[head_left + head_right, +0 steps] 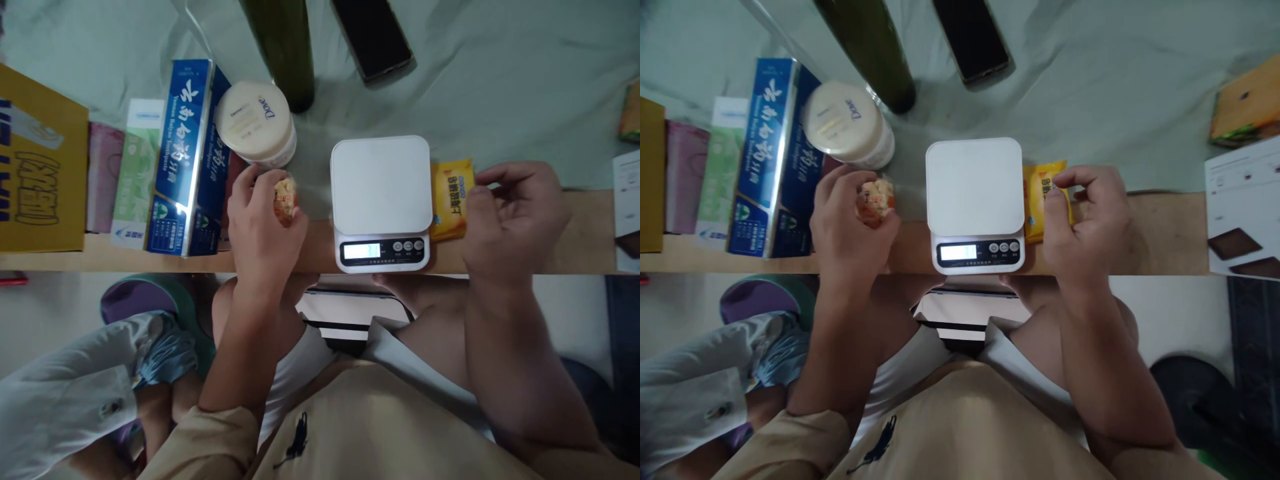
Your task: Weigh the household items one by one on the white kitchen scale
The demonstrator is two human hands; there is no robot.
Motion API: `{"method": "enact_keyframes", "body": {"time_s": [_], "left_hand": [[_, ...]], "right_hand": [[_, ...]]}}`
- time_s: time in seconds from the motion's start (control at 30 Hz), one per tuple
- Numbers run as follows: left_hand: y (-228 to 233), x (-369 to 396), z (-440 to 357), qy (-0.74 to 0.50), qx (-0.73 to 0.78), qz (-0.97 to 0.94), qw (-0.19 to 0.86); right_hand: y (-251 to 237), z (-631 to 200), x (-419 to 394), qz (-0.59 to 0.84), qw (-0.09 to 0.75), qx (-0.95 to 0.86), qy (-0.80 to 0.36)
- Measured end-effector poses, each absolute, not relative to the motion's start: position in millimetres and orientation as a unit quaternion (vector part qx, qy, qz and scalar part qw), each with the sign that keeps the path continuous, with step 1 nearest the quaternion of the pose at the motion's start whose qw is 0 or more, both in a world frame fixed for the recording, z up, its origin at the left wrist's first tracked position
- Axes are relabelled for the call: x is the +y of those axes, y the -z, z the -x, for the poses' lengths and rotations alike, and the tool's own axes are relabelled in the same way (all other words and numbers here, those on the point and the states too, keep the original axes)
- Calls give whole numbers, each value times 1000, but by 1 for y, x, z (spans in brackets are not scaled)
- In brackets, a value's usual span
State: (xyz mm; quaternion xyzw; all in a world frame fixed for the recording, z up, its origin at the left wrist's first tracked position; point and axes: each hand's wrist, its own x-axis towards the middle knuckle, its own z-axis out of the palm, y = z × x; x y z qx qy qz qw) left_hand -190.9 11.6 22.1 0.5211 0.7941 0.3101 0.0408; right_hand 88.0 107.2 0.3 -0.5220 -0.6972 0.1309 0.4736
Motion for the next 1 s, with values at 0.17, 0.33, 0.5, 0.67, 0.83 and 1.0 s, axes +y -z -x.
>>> {"method": "enact_keyframes", "body": {"time_s": [0.17, 0.33, 0.5, 0.67, 0.83, 1.0], "left_hand": [[-34, 9, 187, -380, 678, -627, 49], [-33, 14, 171, -401, 617, -673, 74], [-35, 26, 149, -410, 557, -721, 43], [-33, 31, 144, -364, 524, -768, 63], [-26, 23, 163, -327, 552, -765, 48], [-27, 18, 172, -312, 606, -728, 76]], "right_hand": [[-4, -84, 105, 517, 475, -699, -135], [-15, -71, 96, 472, 472, -738, -100], [-25, -51, 86, 407, 456, -786, -92], [-26, -46, 81, 401, 420, -805, -121], [-27, -49, 80, 425, 389, -808, -125], [-30, -49, 80, 431, 385, -805, -138]]}}
